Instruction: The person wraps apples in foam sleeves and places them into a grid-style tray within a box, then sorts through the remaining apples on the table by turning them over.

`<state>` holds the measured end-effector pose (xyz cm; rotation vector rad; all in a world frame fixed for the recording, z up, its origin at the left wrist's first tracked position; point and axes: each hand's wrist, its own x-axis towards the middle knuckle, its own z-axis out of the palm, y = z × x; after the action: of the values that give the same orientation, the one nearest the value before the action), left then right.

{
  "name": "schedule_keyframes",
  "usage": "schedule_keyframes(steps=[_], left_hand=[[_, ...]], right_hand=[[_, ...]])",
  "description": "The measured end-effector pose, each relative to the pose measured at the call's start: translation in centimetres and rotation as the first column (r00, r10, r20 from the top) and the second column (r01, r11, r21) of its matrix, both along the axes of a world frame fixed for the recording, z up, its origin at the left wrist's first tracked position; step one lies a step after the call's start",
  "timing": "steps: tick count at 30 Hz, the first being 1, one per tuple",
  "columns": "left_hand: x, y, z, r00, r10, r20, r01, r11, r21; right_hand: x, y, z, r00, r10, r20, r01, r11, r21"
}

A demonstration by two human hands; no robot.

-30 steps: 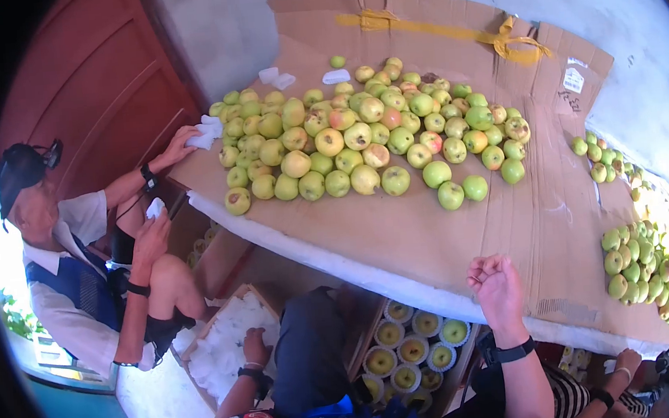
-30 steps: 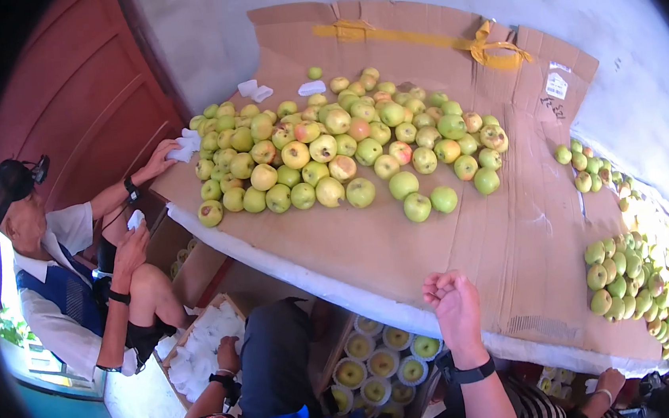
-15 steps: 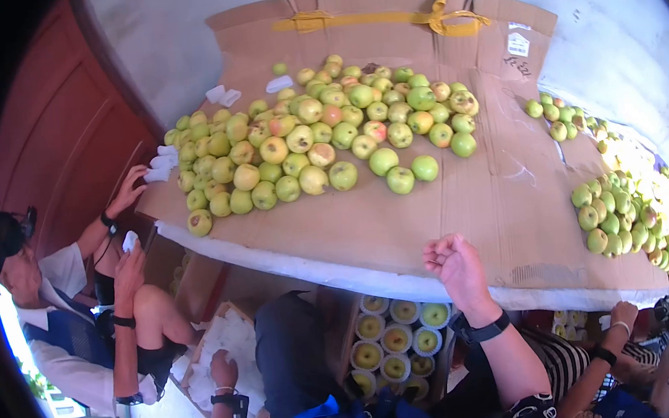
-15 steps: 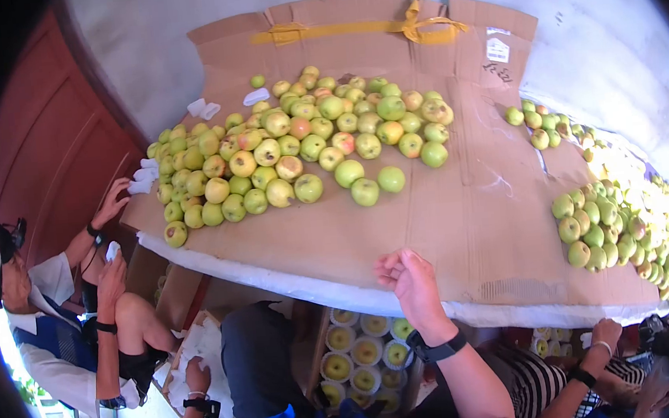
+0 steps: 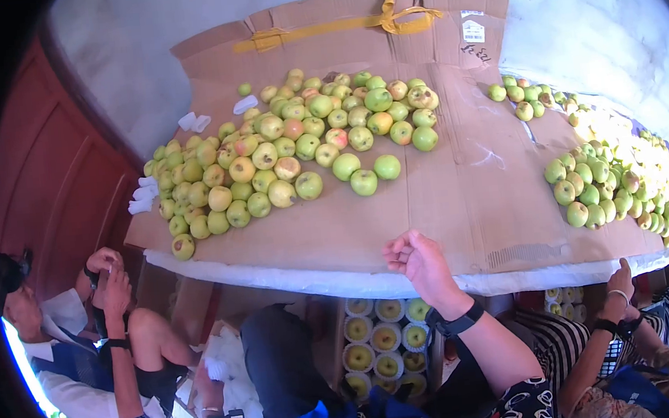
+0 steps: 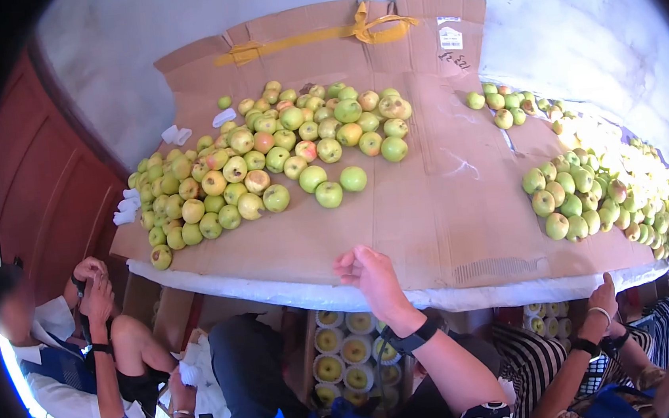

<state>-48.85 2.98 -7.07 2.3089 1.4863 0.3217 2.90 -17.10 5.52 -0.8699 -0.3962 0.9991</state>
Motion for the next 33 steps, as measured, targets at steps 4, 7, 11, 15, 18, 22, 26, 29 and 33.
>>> schedule_keyframes(steps=[4, 7, 11, 15, 18, 22, 26, 29, 33], left_hand=[[12.7, -2.6, 10.5, 0.423, 0.429, 0.798, 0.090, 0.857, -0.508], [20.9, -3.6, 13.7, 0.414, 0.377, 0.829, 0.367, 0.764, -0.530], [32.3, -6.1, 16.1, 0.463, 0.126, 0.877, 0.555, 0.731, -0.398], [39.5, -6.9, 15.9, 0.338, 0.112, 0.935, 0.748, 0.571, -0.338], [41.4, -7.7, 15.5, 0.356, 0.233, 0.905, 0.716, 0.555, -0.424], [42.6, -8.0, 13.8, 0.372, 0.113, 0.921, 0.745, 0.556, -0.369], [43.8, -7.2, 11.8, 0.342, -0.053, 0.938, 0.803, 0.535, -0.263], [44.4, -7.0, 10.7, 0.420, 0.087, 0.903, 0.822, 0.386, -0.419], [45.0, -7.0, 9.8, 0.406, 0.123, 0.905, 0.813, 0.403, -0.420]], right_hand=[[-1.1, 0.6, -0.2, 0.994, 0.054, 0.092, -0.052, 0.998, -0.032], [-1.8, 0.6, 0.0, 0.968, 0.188, 0.166, -0.187, 0.982, -0.018], [-3.5, 1.1, 0.9, 0.929, 0.235, 0.287, -0.265, 0.962, 0.071], [-2.3, 0.6, 1.5, 0.946, 0.040, 0.322, -0.085, 0.988, 0.125], [-1.2, 0.0, 1.3, 0.955, -0.053, 0.292, 0.034, 0.997, 0.071], [-0.2, 0.2, 0.2, 0.956, -0.123, 0.265, 0.134, 0.991, -0.023], [1.0, 0.2, -2.0, 0.963, -0.143, 0.230, 0.160, 0.985, -0.058], [1.5, 0.7, -2.2, 0.978, -0.161, 0.130, 0.172, 0.982, -0.078], [1.9, 1.6, -2.6, 0.952, -0.273, -0.139, 0.268, 0.962, -0.057]])
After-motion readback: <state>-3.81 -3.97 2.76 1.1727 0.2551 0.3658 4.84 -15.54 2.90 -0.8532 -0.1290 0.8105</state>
